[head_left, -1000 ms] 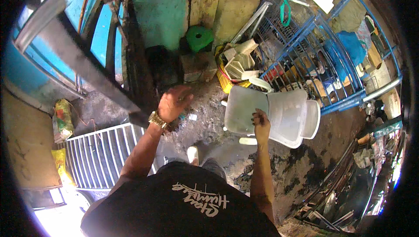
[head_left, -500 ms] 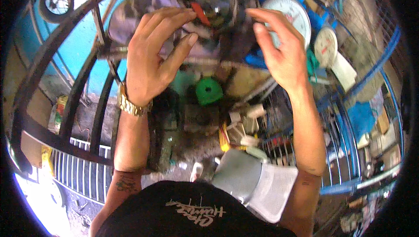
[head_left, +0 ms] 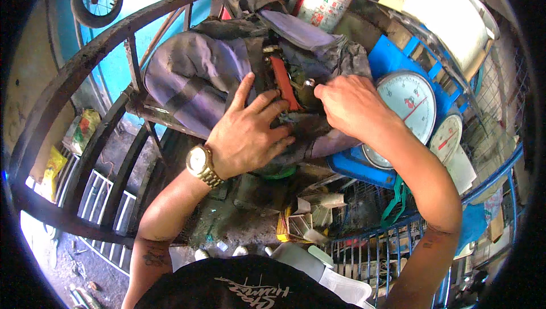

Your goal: The person assembles a mechanical part by placing a circular component onto a larger housing, then flips the assembly to inspect and adjust it. They handle the parts by hand, turning them over and aligning components on the floor.

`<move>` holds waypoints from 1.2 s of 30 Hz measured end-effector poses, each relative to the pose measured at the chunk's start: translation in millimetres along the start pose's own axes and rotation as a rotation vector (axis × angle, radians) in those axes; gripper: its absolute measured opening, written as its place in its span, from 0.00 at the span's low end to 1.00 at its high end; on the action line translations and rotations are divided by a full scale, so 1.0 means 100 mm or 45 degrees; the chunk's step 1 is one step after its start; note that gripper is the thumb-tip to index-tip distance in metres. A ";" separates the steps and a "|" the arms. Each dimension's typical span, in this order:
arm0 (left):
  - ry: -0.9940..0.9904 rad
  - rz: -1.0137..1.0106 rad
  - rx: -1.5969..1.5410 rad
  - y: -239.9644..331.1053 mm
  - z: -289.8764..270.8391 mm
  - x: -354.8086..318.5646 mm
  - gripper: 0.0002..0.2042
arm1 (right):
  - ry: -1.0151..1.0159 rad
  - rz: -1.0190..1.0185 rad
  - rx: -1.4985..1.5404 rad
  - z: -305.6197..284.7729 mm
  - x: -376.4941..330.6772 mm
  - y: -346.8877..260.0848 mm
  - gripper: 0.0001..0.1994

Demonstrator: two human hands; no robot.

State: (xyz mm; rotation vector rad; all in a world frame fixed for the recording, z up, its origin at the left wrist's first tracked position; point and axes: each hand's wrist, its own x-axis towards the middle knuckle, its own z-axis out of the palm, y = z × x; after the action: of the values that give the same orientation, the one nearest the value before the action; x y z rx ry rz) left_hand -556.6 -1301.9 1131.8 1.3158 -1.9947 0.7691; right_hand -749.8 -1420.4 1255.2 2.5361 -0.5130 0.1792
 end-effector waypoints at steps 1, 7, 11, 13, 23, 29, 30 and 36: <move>-0.004 -0.010 -0.029 -0.01 0.00 0.01 0.12 | -0.111 -0.038 0.031 0.06 0.17 0.06 0.12; 0.158 -0.037 -0.093 -0.01 0.04 0.01 0.12 | -0.366 0.058 -0.142 0.41 0.61 0.29 0.22; 0.171 -0.041 -0.160 -0.03 0.07 0.00 0.13 | -0.288 -0.261 -0.882 0.69 0.78 0.36 0.26; 0.192 -0.024 -0.181 -0.05 0.07 -0.01 0.14 | -0.242 -0.482 -1.108 0.82 0.87 0.48 0.27; 0.245 0.016 -0.247 -0.16 0.13 -0.02 0.16 | -0.604 -0.290 -0.143 0.42 0.90 0.80 0.46; 0.197 -0.023 -0.257 -0.15 0.05 0.01 0.19 | 0.016 0.038 0.272 -0.11 0.67 0.64 0.54; 0.272 -0.033 -0.360 -0.15 0.01 0.01 0.21 | 0.114 0.058 0.394 -0.13 0.66 0.65 0.54; 0.609 -0.578 -1.445 -0.36 -0.29 0.30 0.34 | 0.483 0.134 0.762 -0.06 0.70 0.74 0.56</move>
State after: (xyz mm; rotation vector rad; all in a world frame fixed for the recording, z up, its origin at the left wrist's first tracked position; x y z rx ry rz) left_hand -527.4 -1309.7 1177.8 0.7150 -1.2684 -0.2692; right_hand -715.0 -1497.9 1311.7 2.9312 -0.4901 0.9577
